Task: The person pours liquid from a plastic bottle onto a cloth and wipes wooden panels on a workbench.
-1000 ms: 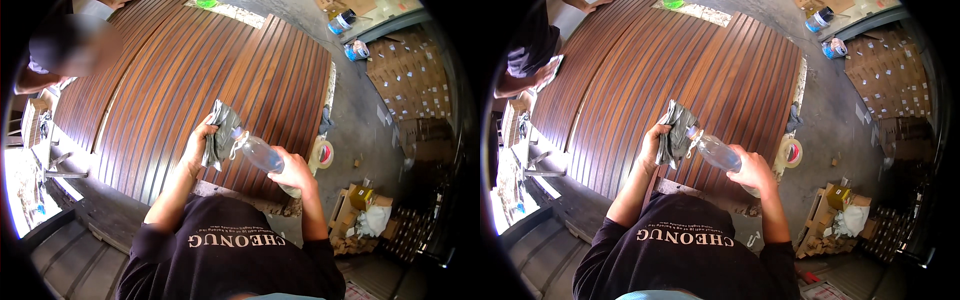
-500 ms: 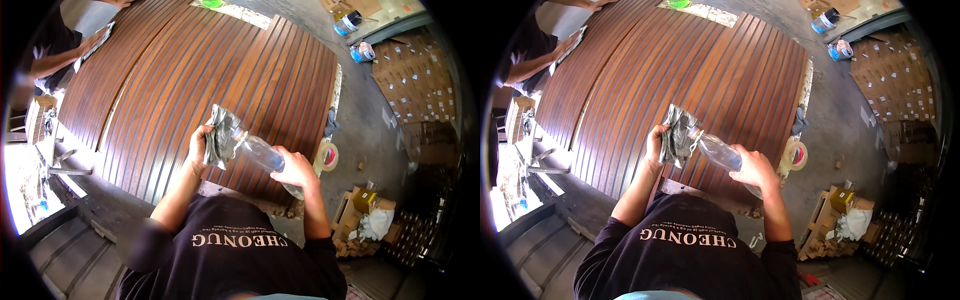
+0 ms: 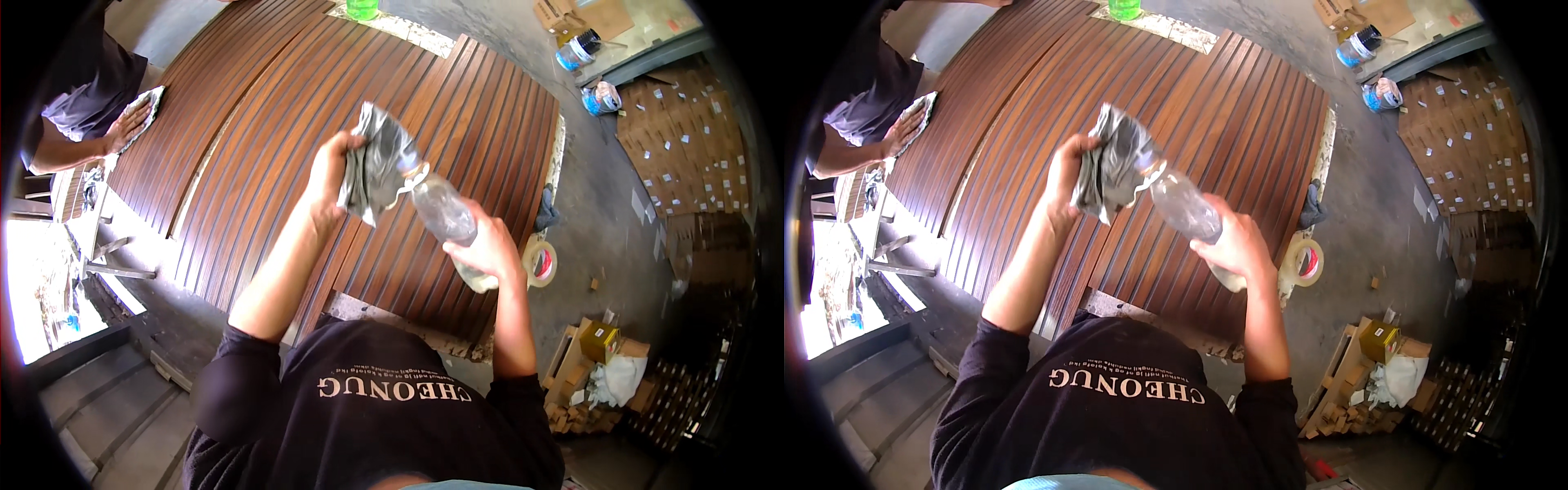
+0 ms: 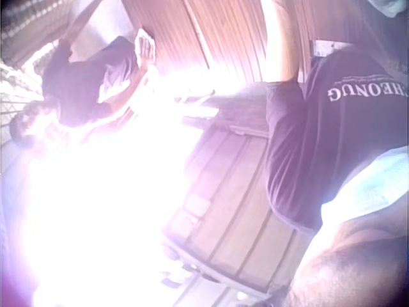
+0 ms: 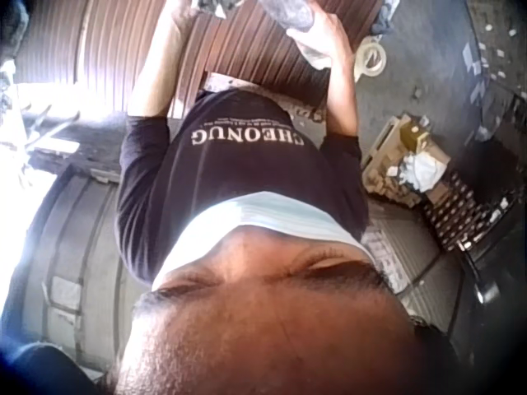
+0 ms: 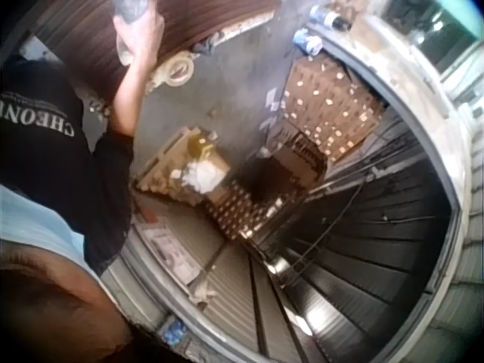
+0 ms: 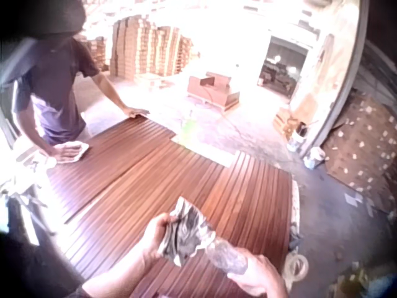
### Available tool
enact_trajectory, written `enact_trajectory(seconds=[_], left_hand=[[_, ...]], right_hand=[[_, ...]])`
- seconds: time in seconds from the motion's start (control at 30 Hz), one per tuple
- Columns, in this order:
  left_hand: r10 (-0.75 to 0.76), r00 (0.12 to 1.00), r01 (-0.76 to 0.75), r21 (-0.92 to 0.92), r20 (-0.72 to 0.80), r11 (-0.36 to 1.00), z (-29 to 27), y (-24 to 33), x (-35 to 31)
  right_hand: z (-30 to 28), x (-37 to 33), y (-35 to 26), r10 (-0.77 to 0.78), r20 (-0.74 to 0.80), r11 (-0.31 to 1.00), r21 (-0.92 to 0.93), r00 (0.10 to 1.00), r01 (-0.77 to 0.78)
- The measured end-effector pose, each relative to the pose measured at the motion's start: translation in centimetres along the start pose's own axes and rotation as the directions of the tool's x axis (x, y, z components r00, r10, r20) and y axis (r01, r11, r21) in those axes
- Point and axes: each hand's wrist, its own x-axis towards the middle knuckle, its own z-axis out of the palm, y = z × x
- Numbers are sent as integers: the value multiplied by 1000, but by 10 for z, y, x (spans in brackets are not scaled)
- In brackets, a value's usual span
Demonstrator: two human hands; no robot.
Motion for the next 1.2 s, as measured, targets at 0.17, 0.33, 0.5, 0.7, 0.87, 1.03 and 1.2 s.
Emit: enact_trajectory(seconds=[0.17,0.33,0.5,0.7,0.87,1.03,1.2], left_hand=[[111,991,-126,266,72,956,27,47,18],[472,881,-168,955,34,244,4,33,12],[310,837,-119,702,451,-702,-125,-66,1],[314,805,-124,659,504,-742,-121,-79,8],[359,713,-145,628,602,-765,-92,-59,54],[388,698,-119,632,602,-766,-122,-80,-28],[378,689,-136,622,618,-771,-112,-59,15]], right_hand=[[-4,24,19,-128,-262,982,101,956,160],[11,39,55,-67,-542,896,337,838,290],[39,45,88,46,-742,823,407,669,395],[90,28,104,144,-787,864,396,600,311],[91,31,85,169,-761,879,404,626,254],[111,26,101,213,-756,878,426,619,219],[123,38,101,142,-793,912,338,593,234]])
